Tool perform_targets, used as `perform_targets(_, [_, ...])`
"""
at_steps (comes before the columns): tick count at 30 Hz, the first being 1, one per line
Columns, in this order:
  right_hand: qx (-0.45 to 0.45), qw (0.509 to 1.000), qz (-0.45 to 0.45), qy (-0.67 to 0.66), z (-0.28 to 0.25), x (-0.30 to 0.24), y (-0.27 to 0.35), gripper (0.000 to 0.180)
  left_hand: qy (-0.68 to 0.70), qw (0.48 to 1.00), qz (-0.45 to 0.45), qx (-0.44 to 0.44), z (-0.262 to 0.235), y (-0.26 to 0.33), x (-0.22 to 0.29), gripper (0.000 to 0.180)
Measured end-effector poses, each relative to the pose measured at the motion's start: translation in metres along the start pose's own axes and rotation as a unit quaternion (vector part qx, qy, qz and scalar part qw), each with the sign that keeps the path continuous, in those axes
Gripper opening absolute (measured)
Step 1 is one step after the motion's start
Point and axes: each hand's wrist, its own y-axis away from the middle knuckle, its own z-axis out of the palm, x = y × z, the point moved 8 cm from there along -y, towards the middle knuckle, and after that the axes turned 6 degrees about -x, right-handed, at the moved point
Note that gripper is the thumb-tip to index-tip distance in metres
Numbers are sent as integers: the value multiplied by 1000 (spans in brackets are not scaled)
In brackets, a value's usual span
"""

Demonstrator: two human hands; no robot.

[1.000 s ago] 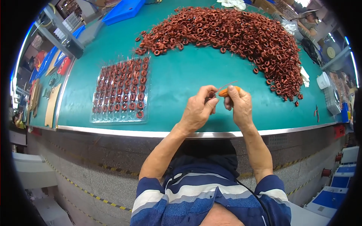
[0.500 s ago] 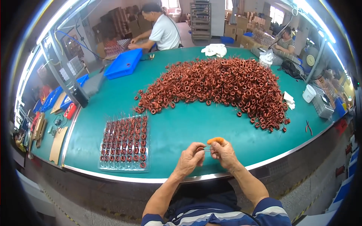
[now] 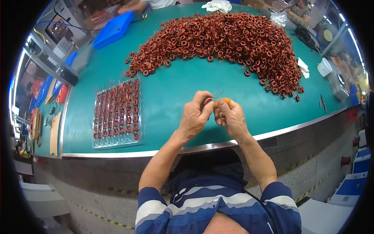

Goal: Assembling and organizing electronic wire components into a grid tray at a manufacturing workbench.

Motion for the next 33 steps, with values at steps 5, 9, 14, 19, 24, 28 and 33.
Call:
perform_targets(5, [-29, 995, 66, -66, -3, 9, 3, 25, -147, 979, -9, -144, 5, -1, 21, 19])
perform_targets(9, [-84, 985, 132, -79, -1, 12, 9, 22, -231, 948, 46, -214, 7, 8, 40, 23])
perform_targets(14, [-18, 983, 20, 180, -2, -25, 14, 22, -403, 886, 109, -204, 18, 11, 49, 23])
perform_targets(19, [103, 892, -240, 368, 22, -66, 42, 16, -187, 979, 49, -64, 11, 15, 35, 30])
perform_targets(24, [13, 995, -20, 100, -1, -30, 23, 21, 191, 980, -14, -63, 22, 32, -1, 29])
perform_targets(28, [-19, 994, 9, 107, -4, -14, 17, 30, 147, 987, -25, -53, 19, 43, -5, 29])
perform_targets(33, [-74, 995, -60, 11, 10, -7, 17, 45, 152, 983, -81, -60, 16, 45, -5, 34])
